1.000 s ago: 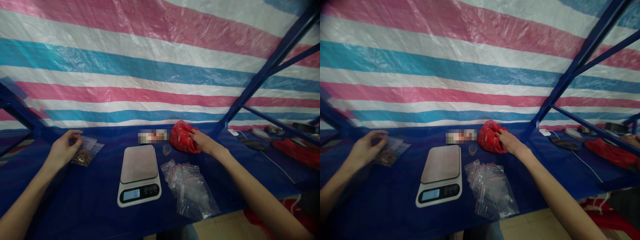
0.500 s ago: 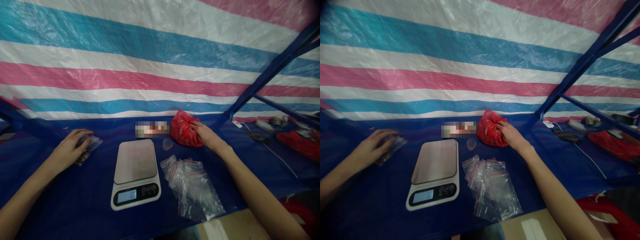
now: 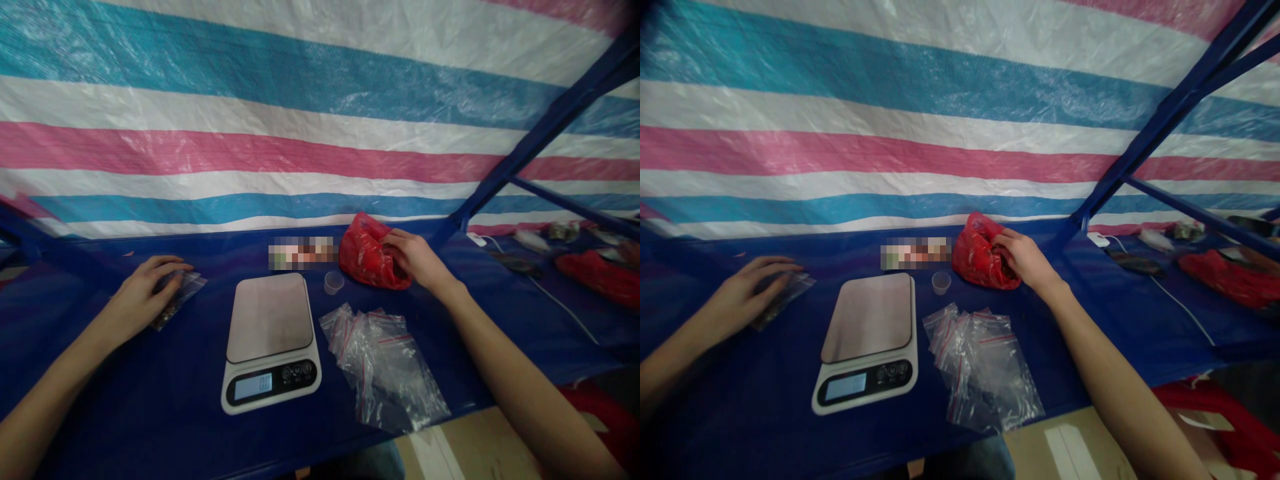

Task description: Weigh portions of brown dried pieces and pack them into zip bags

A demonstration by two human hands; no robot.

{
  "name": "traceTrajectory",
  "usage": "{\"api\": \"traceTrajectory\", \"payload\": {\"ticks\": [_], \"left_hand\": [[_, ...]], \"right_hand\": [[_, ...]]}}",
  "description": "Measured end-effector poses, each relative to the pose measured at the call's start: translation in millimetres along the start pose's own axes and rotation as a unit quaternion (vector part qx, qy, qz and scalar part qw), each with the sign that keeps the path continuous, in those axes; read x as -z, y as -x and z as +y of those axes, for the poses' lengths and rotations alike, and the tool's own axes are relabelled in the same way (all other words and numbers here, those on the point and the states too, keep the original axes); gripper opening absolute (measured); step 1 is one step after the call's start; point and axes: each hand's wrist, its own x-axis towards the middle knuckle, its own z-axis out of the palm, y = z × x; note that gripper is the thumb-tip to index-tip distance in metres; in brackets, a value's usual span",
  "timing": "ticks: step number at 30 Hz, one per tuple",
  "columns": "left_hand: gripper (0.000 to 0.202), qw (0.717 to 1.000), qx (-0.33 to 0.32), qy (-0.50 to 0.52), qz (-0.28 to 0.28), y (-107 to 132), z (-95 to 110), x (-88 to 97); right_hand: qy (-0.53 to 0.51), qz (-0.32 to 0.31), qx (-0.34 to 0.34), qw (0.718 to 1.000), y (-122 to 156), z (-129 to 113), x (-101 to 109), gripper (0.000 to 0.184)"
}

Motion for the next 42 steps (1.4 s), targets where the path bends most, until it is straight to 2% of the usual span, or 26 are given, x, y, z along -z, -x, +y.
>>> {"api": "traceTrajectory", "payload": {"ticks": [8, 12, 14, 17, 21, 28, 32, 35, 38, 40, 42], "left_hand": [[0.048, 1.0, -0.007, 0.009, 0.002, -0.8, 3.6, 0.3], [0.048, 1.0, -0.005, 0.013, -0.007, -1.5, 7.6, 0.6], [0.048, 1.0, -0.003, 0.011, -0.01, -1.8, 8.3, 0.4], [0.048, 1.0, -0.003, 0.006, -0.005, -1.8, 6.8, -0.8], [0.046, 1.0, -0.01, 0.007, -0.003, -1.5, 3.4, -2.3], [0.045, 1.0, -0.018, 0.009, -0.005, -2.4, 1.8, -2.3], [0.046, 1.0, -0.018, 0.011, -0.005, -3.1, 3.7, -1.8], [0.045, 1.0, -0.012, 0.01, -0.003, -3.0, 3.3, -2.4], [0.045, 1.0, -0.012, 0.008, -0.002, -2.2, 2.1, -2.6], [0.046, 1.0, -0.013, 0.01, -0.005, -1.5, 2.4, -2.0], [0.047, 1.0, -0.012, 0.012, -0.006, -0.9, 4.0, -0.8]], "right_hand": [[-0.058, 0.092, -0.049, 0.993, -3.3, -25.4, 23.6, 0.014], [-0.124, 0.137, -0.056, 0.981, -5.7, -51.9, 22.2, 0.01], [-0.164, 0.113, -0.017, 0.98, -7.1, -69.9, 13.3, 0.007], [-0.213, 0.039, 0.061, 0.974, -8.0, -92.9, -3.9, 0.007], [-0.236, -0.005, 0.104, 0.966, -7.2, -104.1, -20.3, 0.013], [-0.261, 0.008, 0.099, 0.96, -8.6, -107.2, -30.3, 0.017], [-0.244, 0.053, 0.062, 0.966, -12.2, -113.6, -21.8, 0.02], [-0.185, 0.11, 0.022, 0.976, -11.9, -103.7, 1.7, 0.021], [-0.107, 0.155, -0.053, 0.981, -4.3, -71.5, 26.5, 0.029], [-0.06, 0.119, -0.093, 0.987, 3.2, -42.8, 33.5, 0.028], [-0.041, 0.047, -0.101, 0.993, 9.3, -17.1, 30.3, 0.027]]}}
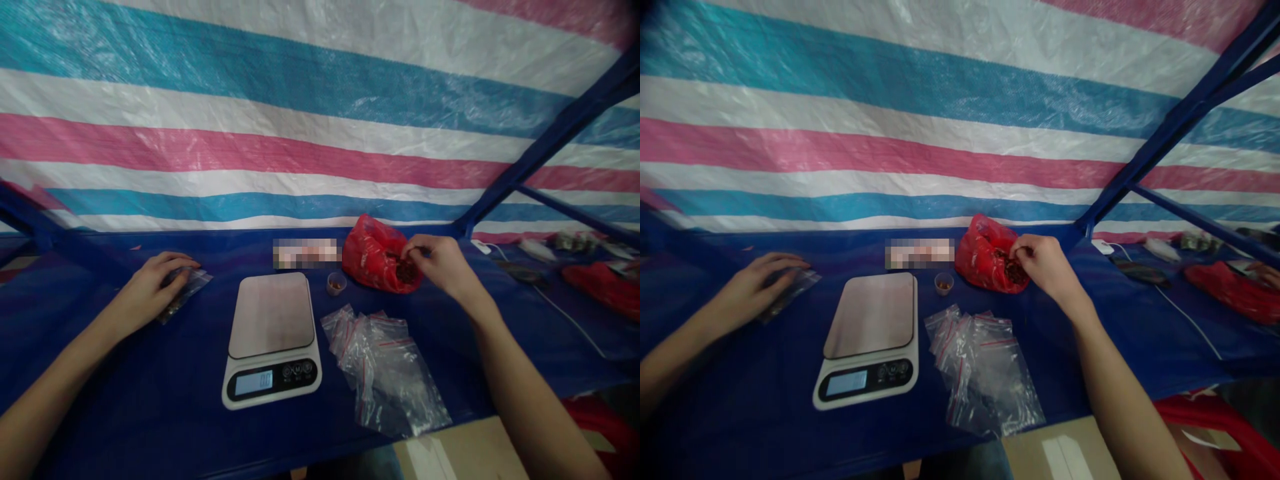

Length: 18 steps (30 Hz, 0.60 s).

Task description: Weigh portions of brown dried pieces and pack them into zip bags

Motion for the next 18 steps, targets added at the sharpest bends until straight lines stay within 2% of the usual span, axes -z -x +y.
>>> {"api": "traceTrajectory", "payload": {"ticks": [3, 6, 11, 13, 18], "left_hand": [[0.048, 1.0, 0.005, -0.002, -0.002, 0.3, 3.3, 1.9], [0.046, 1.0, 0.004, -0.003, 0.006, 0.4, 5.1, 3.3], [0.044, 1.0, 0.004, 0.001, 0.022, 0.7, 3.4, 3.8], [0.044, 1.0, 0.001, 0.001, 0.022, 0.7, 1.4, 3.2], [0.043, 1.0, -0.011, 0.002, 0.014, -0.4, -4.1, 0.2]], "right_hand": [[0.034, -0.094, 0.025, 0.995, 0.8, 22.4, -13.3, 0.025], [0.086, -0.137, 0.049, 0.986, 1.7, 25.1, -26.1, 0.029], [0.137, -0.1, 0.062, 0.984, 5.6, 23.2, -35.4, 0.051], [0.144, -0.104, 0.057, 0.983, 6.0, 23.6, -38.3, 0.056], [0.124, -0.124, 0.053, 0.983, 0.9, 20.7, -44.3, 0.054]]}}
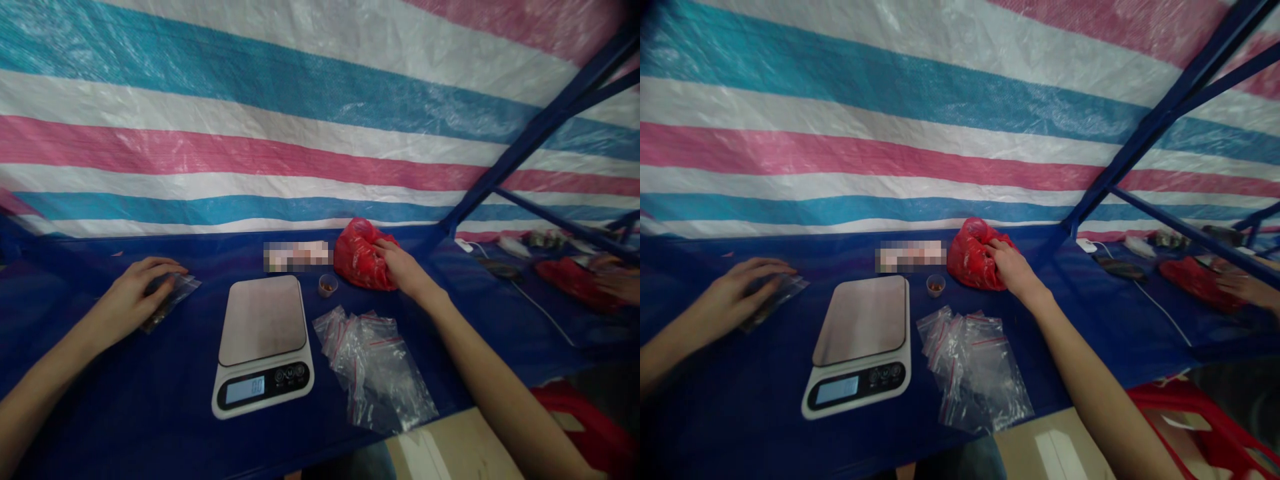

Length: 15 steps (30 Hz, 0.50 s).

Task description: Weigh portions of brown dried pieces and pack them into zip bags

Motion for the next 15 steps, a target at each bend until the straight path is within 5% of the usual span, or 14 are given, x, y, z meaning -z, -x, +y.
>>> {"api": "traceTrajectory", "payload": {"ticks": [6, 10, 15], "left_hand": [[0.044, 1.0, -0.011, -0.004, 0.007, -0.7, 2.1, 0.6], [0.044, 1.0, -0.01, -0.002, 0.007, -0.2, 5.5, 3.4], [0.045, 1.0, -0.014, -0.003, -0.003, 0.0, 9.7, 5.0]], "right_hand": [[-0.015, 0.015, 0.016, 1.0, -5.6, 2.8, 1.7, 0.054], [-0.052, 0.027, 0.03, 0.998, -6.2, 1.7, 10.1, 0.036], [-0.132, 0.152, -0.01, 0.98, -9.7, -7.0, 25.9, 0.017]]}}
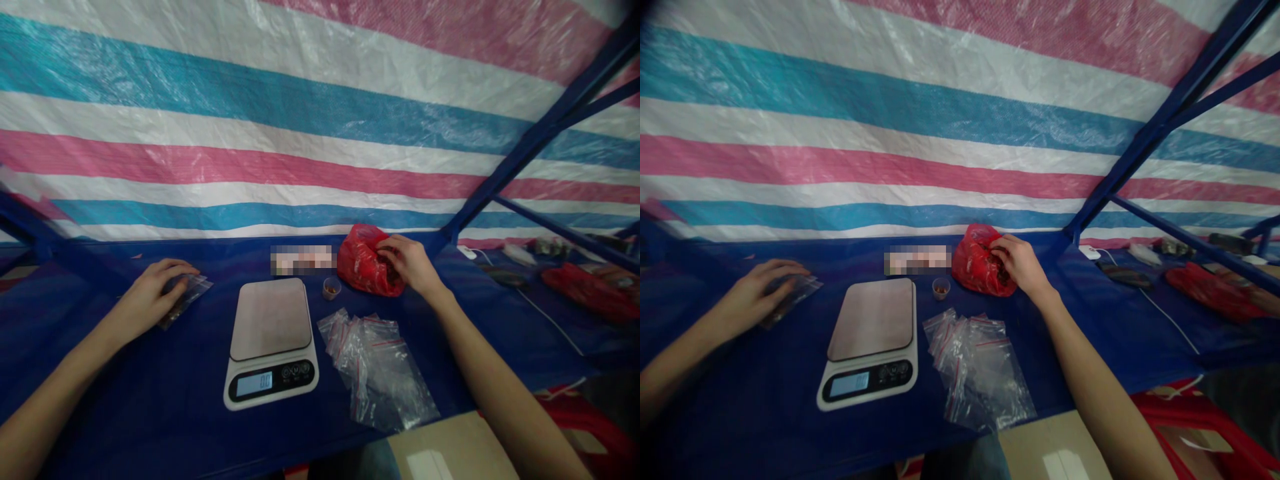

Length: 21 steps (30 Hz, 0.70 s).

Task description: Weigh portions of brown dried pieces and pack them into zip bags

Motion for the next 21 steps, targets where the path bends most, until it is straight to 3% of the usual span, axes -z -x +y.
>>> {"api": "traceTrajectory", "payload": {"ticks": [3, 6, 9, 13, 17, 21], "left_hand": [[0.046, 1.0, 0.0, 0.002, -0.003, -0.1, 0.9, 0.0], [0.046, 1.0, 0.006, 0.004, -0.008, 0.4, -1.3, -0.5], [0.046, 1.0, 0.013, 0.004, -0.012, 1.0, -5.2, -1.4], [0.047, 1.0, 0.012, 0.003, -0.015, 0.8, -8.9, -2.8], [0.047, 1.0, 0.002, 0.002, -0.014, 0.0, -11.2, -3.9], [0.047, 1.0, -0.006, -0.009, -0.022, -0.2, -15.1, -4.0]], "right_hand": [[-0.073, 0.082, -0.022, 0.994, -5.7, -14.4, 5.7, 0.009], [-0.172, 0.105, -0.043, 0.979, -10.2, -41.1, 6.5, 0.011], [-0.272, 0.054, -0.034, 0.96, -10.7, -74.6, -5.5, 0.011], [-0.345, -0.047, -0.01, 0.938, -4.6, -104.6, -38.7, 0.005], [-0.359, -0.054, -0.03, 0.931, 2.7, -107.7, -62.2, 0.006], [-0.361, -0.059, -0.042, 0.93, 6.2, -103.1, -65.6, 0.006]]}}
